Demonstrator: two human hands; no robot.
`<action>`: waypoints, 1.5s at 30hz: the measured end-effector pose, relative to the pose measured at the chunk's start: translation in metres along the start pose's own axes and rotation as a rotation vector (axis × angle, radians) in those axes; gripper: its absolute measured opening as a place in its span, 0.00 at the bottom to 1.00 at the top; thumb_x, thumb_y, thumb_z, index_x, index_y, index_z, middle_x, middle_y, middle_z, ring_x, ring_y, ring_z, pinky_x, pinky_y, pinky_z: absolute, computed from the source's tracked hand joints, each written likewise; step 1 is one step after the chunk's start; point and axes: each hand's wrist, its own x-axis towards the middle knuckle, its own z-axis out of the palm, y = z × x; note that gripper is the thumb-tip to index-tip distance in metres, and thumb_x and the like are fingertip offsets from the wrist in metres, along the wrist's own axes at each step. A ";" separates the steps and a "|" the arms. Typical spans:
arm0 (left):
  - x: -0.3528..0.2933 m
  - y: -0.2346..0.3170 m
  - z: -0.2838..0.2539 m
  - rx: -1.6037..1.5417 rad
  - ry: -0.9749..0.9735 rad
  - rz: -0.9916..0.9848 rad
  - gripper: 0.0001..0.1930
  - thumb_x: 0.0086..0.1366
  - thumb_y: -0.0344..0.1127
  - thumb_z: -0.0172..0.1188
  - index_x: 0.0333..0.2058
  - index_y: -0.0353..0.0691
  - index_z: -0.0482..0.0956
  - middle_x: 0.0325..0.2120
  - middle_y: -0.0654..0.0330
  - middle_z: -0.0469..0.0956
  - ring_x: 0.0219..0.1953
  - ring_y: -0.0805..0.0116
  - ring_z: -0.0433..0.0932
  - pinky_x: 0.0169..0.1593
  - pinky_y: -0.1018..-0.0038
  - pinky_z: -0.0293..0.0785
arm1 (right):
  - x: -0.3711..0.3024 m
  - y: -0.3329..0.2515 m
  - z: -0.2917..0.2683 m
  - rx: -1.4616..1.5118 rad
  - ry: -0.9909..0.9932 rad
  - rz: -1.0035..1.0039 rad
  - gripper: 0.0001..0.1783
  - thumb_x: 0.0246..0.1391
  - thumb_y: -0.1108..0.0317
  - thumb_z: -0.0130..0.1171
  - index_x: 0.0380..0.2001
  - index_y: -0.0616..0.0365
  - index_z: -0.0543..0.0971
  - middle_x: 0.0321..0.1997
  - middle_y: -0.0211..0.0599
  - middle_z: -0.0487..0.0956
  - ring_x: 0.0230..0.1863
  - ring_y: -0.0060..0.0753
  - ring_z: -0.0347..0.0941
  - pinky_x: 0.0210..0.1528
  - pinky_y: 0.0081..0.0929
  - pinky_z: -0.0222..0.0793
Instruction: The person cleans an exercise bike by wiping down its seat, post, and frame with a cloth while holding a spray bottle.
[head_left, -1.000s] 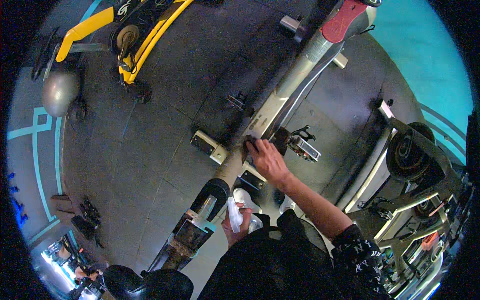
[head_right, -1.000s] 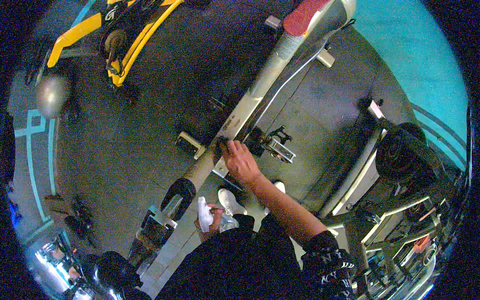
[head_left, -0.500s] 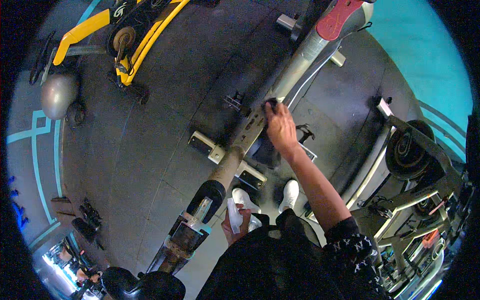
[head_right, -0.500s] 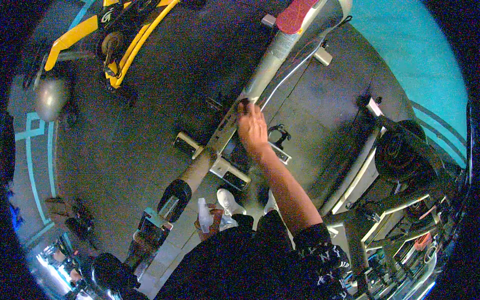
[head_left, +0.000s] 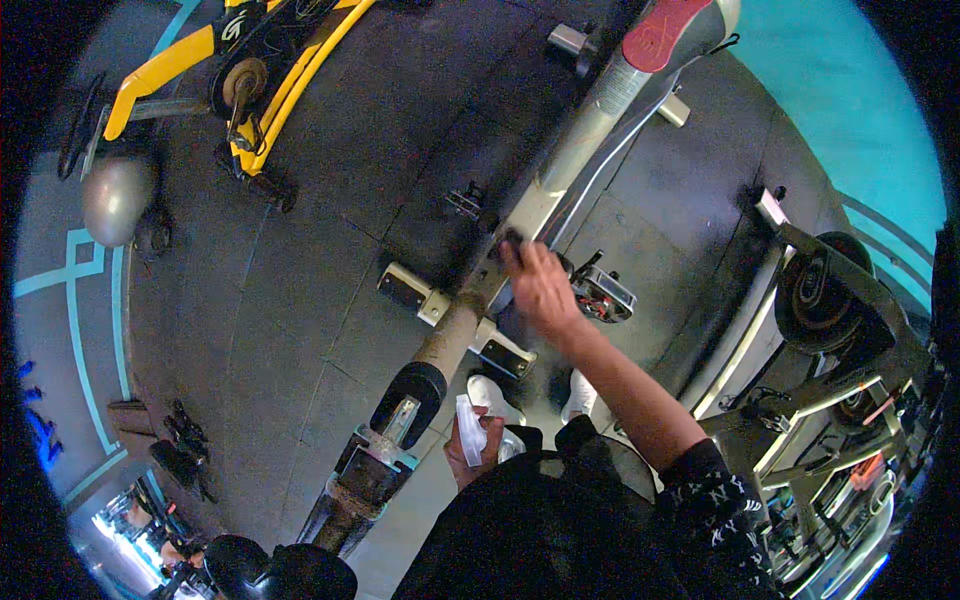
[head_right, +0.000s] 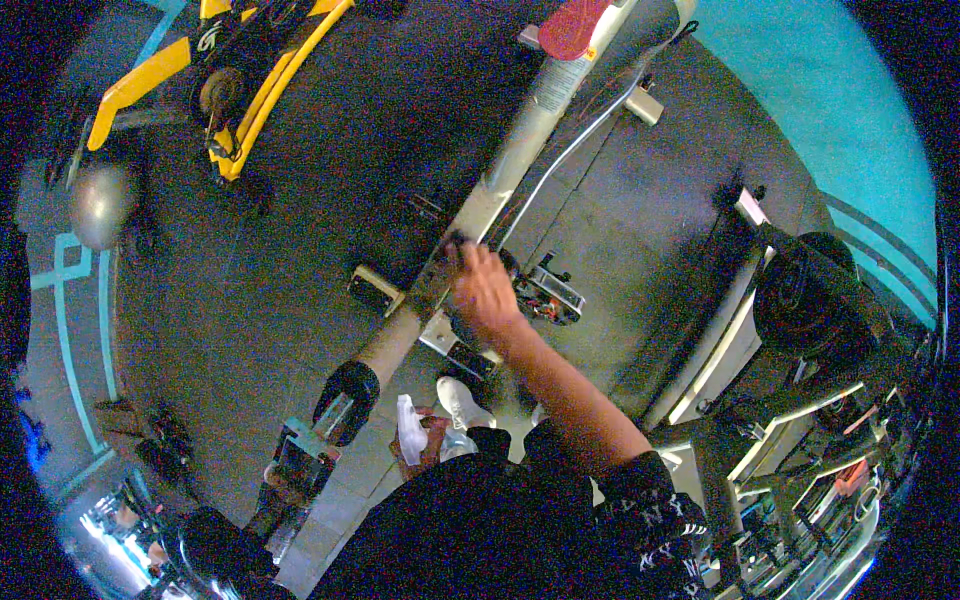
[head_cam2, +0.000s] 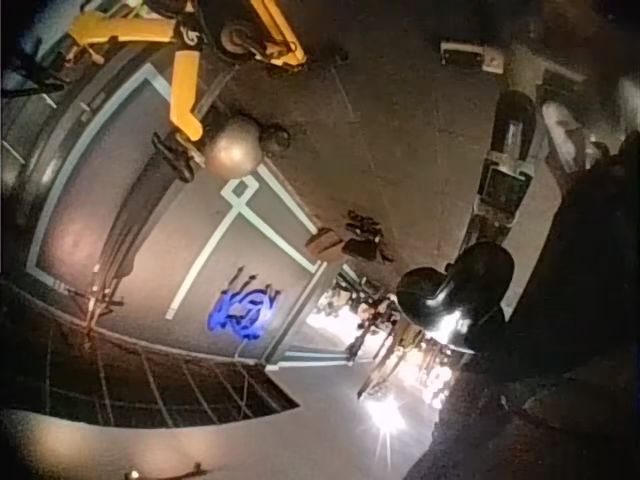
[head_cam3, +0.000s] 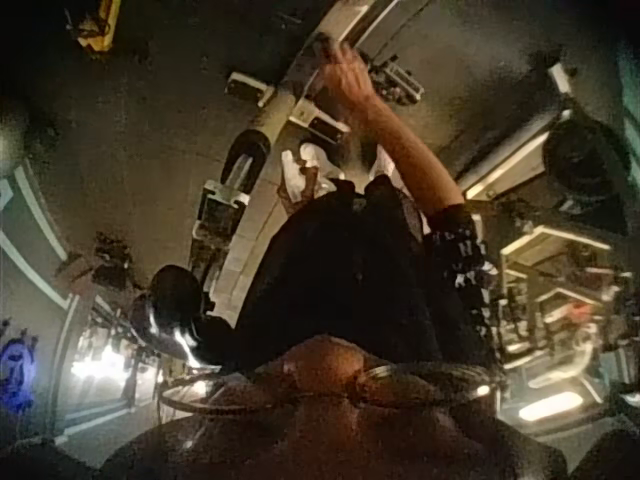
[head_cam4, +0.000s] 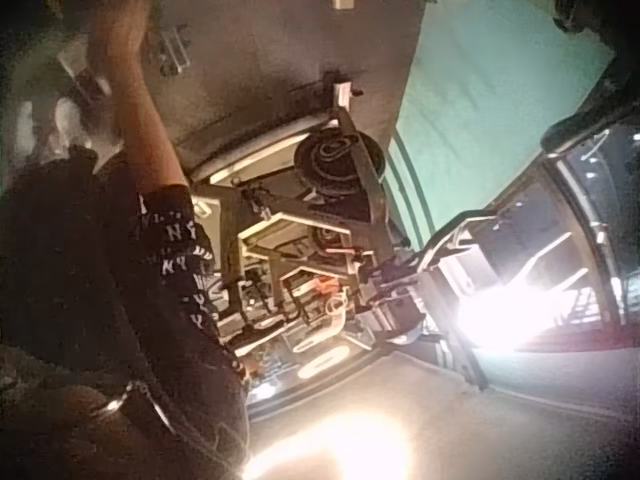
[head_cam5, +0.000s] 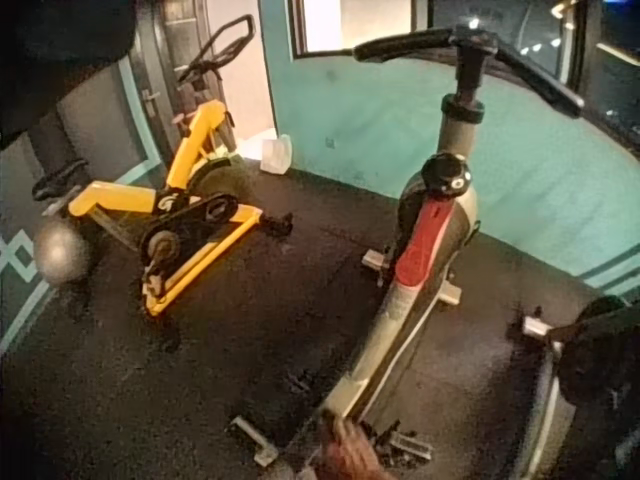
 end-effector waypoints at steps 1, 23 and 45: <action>-0.002 0.000 -0.004 0.004 0.012 -0.002 0.15 0.58 0.34 0.64 0.42 0.39 0.72 0.28 0.59 0.80 0.32 0.72 0.78 0.37 0.73 0.73 | 0.013 -0.004 -0.017 -0.037 0.002 -0.005 0.23 0.53 0.74 0.48 0.55 0.60 0.69 0.42 0.50 0.70 0.45 0.50 0.68 0.47 0.40 0.68; -0.002 0.001 -0.006 0.007 0.001 0.005 0.15 0.58 0.34 0.64 0.42 0.38 0.72 0.29 0.58 0.80 0.32 0.72 0.78 0.38 0.73 0.73 | -0.028 -0.041 -0.007 0.024 -0.082 -0.237 0.23 0.53 0.69 0.50 0.54 0.60 0.71 0.43 0.46 0.69 0.47 0.46 0.67 0.50 0.38 0.67; 0.004 0.004 0.005 -0.014 -0.033 0.015 0.16 0.58 0.34 0.65 0.42 0.38 0.72 0.29 0.58 0.80 0.32 0.72 0.78 0.39 0.73 0.73 | -0.045 -0.018 0.028 0.047 0.034 -0.081 0.24 0.52 0.73 0.50 0.54 0.62 0.70 0.38 0.43 0.68 0.41 0.41 0.67 0.42 0.35 0.68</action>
